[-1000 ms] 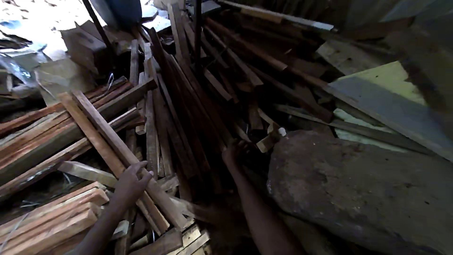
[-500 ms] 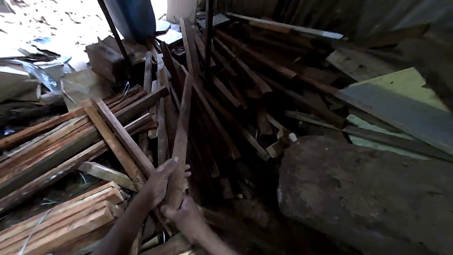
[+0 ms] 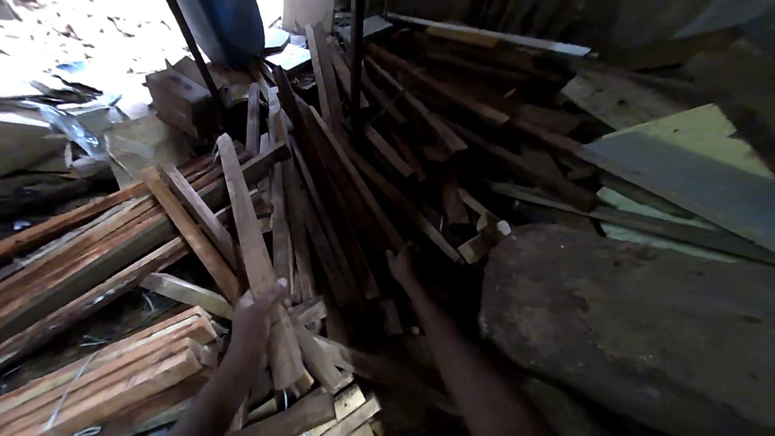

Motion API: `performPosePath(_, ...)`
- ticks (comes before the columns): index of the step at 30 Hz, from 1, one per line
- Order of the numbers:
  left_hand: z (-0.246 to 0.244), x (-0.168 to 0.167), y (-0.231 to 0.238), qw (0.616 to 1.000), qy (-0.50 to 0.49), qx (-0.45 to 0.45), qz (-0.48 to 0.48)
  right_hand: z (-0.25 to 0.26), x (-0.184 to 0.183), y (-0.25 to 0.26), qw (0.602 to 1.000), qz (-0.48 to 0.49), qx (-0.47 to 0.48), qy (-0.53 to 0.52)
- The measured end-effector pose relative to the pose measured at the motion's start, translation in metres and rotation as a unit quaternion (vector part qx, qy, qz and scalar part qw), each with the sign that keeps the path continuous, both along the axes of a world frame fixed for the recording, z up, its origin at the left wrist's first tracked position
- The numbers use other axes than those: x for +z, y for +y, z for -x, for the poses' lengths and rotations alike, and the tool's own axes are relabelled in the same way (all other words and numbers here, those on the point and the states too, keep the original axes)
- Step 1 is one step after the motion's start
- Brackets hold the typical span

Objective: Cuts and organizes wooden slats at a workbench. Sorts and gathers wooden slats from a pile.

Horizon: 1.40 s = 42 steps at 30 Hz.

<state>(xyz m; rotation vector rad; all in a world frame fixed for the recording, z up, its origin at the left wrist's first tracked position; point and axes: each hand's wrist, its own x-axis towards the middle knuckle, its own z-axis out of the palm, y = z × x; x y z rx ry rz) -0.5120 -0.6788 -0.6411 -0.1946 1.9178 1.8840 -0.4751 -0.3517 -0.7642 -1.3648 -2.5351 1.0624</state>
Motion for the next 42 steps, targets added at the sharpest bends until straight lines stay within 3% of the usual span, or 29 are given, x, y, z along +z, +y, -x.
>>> performPosePath(3,0.005,-0.013,-0.010,0.999,-0.005,0.011,0.037,-0.002,-0.026,0.022,0.998,-0.003,0.049,-0.026)
performPosePath(5,0.011,-0.025,-0.012,0.999,-0.015,0.016,0.027,-0.010,-0.010,0.023,0.996,0.006,0.079,-0.033)
performPosePath(7,0.014,-0.027,-0.001,0.999,-0.029,0.028,-0.012,-0.023,0.018,0.007,0.988,0.132,0.077,0.021)
performPosePath(8,0.015,-0.024,0.007,0.998,-0.035,0.034,-0.031,-0.030,0.025,-0.007,0.962,0.251,0.060,0.088)
performPosePath(9,0.015,-0.020,0.015,0.997,-0.040,0.041,-0.044,-0.037,0.029,-0.021,0.905,0.393,0.030,0.162)
performPosePath(11,0.014,-0.017,0.028,0.996,-0.044,0.053,-0.049,-0.045,0.022,-0.040,0.748,0.620,0.020,0.238)
performPosePath(12,0.014,-0.017,0.032,0.996,-0.045,0.057,-0.048,-0.046,0.021,-0.046,0.684,0.686,0.017,0.249)
performPosePath(13,0.014,-0.020,0.033,0.996,-0.046,0.063,-0.047,-0.047,0.026,-0.050,0.649,0.719,-0.001,0.249)
performPosePath(14,0.014,-0.023,0.033,0.996,-0.048,0.068,-0.045,-0.048,0.031,-0.053,0.641,0.727,-0.020,0.245)
performPosePath(15,0.015,-0.026,0.030,0.995,-0.048,0.071,-0.042,-0.047,0.036,-0.055,0.659,0.713,-0.029,0.237)
performPosePath(18,0.016,-0.032,0.018,0.996,-0.045,0.063,-0.034,-0.046,0.050,-0.057,0.766,0.600,0.014,0.231)
performPosePath(23,0.013,-0.019,0.018,0.997,-0.049,0.056,-0.035,-0.064,0.097,-0.107,0.825,0.507,0.115,0.223)
performPosePath(28,0.012,-0.007,0.018,0.997,-0.034,0.065,-0.021,-0.059,0.119,-0.151,0.908,0.344,0.210,0.117)
performPosePath(31,0.017,-0.013,0.011,0.997,-0.011,0.072,-0.028,-0.053,0.118,-0.161,0.908,0.328,0.246,0.086)
performPosePath(35,0.020,-0.001,0.003,0.990,-0.027,0.044,-0.135,-0.051,0.114,-0.176,0.903,0.335,0.248,0.101)
performPosePath(42,0.023,0.006,0.005,0.980,-0.033,0.002,-0.198,-0.042,0.119,-0.176,0.821,0.411,0.371,0.140)
